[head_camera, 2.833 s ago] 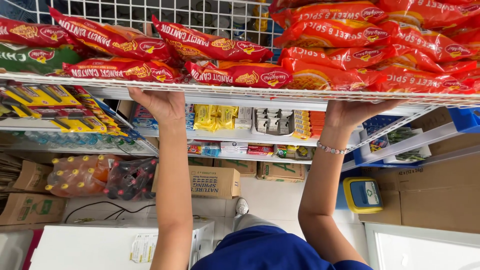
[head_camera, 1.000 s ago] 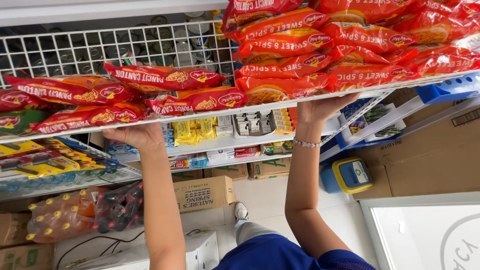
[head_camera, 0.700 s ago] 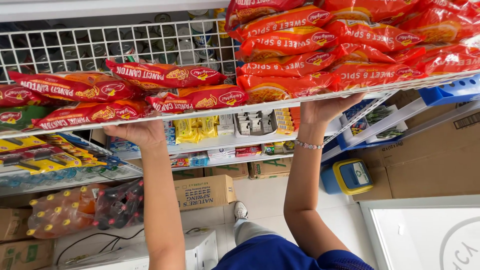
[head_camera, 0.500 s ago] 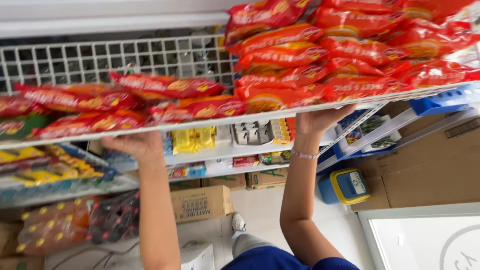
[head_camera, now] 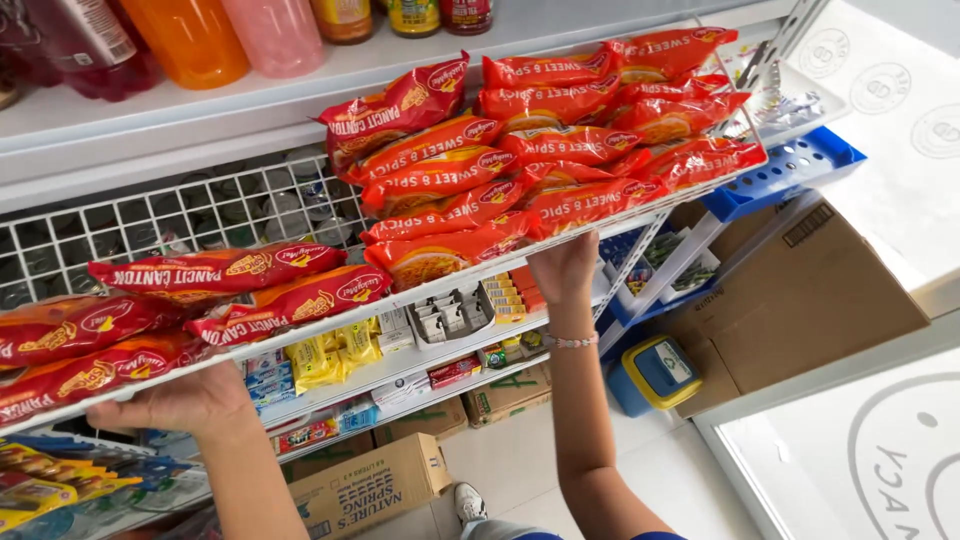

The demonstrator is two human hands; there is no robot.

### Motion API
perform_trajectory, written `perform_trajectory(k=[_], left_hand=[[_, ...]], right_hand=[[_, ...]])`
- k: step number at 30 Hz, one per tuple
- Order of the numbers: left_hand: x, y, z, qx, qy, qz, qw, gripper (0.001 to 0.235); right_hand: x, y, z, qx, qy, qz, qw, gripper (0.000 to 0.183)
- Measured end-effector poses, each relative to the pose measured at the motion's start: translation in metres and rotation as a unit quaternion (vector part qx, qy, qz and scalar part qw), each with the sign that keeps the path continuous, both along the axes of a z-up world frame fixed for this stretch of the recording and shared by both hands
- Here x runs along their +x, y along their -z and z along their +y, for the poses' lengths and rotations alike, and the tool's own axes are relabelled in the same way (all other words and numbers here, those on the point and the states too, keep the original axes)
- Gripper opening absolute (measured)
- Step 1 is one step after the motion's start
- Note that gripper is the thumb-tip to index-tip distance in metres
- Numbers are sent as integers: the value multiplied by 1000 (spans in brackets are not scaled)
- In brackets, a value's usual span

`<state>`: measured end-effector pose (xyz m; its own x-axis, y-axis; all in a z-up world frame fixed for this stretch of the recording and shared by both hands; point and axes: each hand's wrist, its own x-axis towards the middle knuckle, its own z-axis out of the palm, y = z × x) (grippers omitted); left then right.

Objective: The person removes a wire rack filled with red snack packets from a shelf and places it on top of a freezer. They then rearrange the packets on the rack. Afterward, they pick up several cans from the freezer and place them onto a nearby shelf, organizing them alongside other canned goods.

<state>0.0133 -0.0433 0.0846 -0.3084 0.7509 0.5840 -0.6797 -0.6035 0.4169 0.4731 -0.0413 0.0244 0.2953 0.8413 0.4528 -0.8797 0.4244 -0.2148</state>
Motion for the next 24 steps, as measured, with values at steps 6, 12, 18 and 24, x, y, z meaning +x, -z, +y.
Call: perform_trajectory(k=[6, 12, 18, 24], left_hand=[[-5, 9, 5, 12, 5, -2, 1000, 103], [3, -14, -5, 56, 15, 49, 997, 109], [38, -60, 3, 70, 58, 74, 993, 109], [48, -42, 29, 72, 59, 106, 990, 110]], right_hand=[[35, -48, -66, -197, 159, -258, 932, 73], [102, -54, -113, -274, 389, -422, 771, 51], [159, -141, -122, -263, 610, -399, 632, 36], [229, -219, -38, -255, 521, -552, 599, 31]])
